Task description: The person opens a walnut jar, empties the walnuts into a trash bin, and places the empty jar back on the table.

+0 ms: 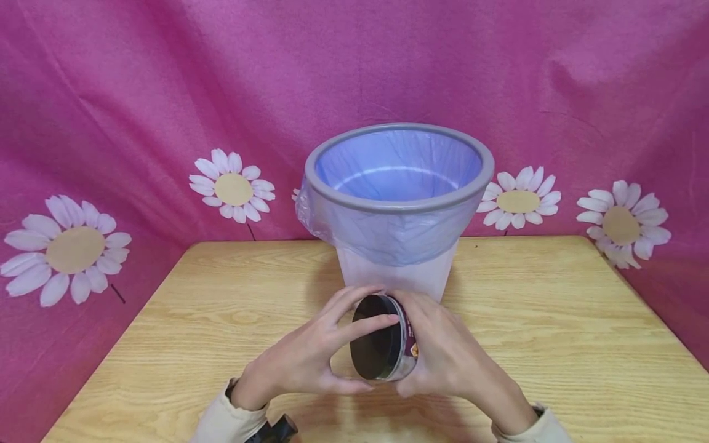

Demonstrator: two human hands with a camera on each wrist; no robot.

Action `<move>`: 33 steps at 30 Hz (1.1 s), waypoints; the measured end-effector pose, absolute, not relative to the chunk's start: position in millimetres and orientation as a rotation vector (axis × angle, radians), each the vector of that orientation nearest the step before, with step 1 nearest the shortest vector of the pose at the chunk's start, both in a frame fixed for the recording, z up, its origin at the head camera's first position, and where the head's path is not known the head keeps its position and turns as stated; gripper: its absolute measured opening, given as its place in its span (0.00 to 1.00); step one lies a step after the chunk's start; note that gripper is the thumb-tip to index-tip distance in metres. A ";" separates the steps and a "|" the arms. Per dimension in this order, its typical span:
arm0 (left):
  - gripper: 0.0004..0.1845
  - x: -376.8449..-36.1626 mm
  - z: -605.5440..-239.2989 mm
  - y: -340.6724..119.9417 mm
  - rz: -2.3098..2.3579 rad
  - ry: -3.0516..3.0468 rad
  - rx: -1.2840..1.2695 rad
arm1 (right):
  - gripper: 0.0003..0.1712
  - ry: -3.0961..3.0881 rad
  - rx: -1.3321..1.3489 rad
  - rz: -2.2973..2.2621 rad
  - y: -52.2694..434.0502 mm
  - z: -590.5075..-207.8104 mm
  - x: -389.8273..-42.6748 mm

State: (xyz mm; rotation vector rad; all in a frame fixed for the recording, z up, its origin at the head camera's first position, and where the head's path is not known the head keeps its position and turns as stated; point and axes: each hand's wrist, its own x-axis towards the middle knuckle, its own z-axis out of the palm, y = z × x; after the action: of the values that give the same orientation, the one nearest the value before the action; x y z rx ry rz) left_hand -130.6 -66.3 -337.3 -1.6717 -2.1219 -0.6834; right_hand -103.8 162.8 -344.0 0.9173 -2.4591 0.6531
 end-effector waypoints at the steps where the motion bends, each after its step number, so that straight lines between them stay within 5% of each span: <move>1: 0.49 -130.9 -337.4 -66.2 -0.693 -2.130 -1.676 | 0.65 -2.456 0.918 0.656 163.0 -343.9 -103.8; 33: 0.52 -130.7 -339.8 -67.3 -0.697 -2.165 -1.678 | 0.64 -2.468 0.912 0.637 163.2 -345.4 -104.2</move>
State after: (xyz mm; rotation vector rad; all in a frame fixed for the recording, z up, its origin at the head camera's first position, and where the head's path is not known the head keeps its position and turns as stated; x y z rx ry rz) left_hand -130.7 -67.3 -339.8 -1.6778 -2.1653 -0.6974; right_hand -104.2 163.2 -345.4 0.9115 -2.4684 0.6367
